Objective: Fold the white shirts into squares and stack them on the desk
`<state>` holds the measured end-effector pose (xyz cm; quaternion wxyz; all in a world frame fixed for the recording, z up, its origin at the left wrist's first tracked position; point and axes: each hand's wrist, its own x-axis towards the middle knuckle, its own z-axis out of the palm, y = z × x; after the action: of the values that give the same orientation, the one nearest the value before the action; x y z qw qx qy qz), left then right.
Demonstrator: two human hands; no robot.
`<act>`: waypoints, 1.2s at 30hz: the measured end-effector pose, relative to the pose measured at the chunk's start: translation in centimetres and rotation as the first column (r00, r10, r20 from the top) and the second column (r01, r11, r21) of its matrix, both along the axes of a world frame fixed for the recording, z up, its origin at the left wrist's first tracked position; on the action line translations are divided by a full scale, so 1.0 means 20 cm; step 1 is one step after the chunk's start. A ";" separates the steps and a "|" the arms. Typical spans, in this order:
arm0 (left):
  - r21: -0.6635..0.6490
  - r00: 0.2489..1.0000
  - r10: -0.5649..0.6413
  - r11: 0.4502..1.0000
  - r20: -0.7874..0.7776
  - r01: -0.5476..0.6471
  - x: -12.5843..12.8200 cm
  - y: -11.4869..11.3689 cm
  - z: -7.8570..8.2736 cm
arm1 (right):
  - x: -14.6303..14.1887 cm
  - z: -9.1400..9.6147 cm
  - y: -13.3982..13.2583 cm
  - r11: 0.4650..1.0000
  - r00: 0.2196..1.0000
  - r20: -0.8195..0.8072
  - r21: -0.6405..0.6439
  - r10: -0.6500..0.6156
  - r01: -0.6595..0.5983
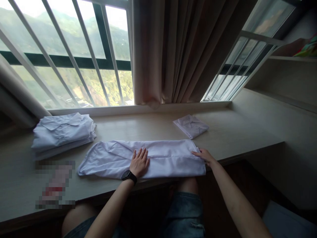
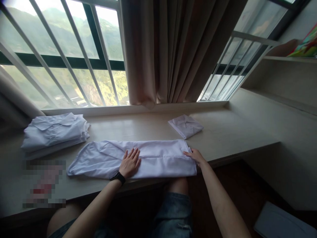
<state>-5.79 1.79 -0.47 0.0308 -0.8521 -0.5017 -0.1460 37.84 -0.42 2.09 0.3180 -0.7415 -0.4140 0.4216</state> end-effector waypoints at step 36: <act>-0.077 0.980 0.175 0.983 0.093 -0.168 0.30 -0.08 -0.03 | -0.47 0.74 0.15 0.888 0.932 0.283 0.333 0.228 -0.318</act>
<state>0.15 0.11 -1.15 -0.0112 -0.7980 -0.5788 -0.1675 28.38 2.49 16.92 0.3385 -0.6460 -0.6221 0.2847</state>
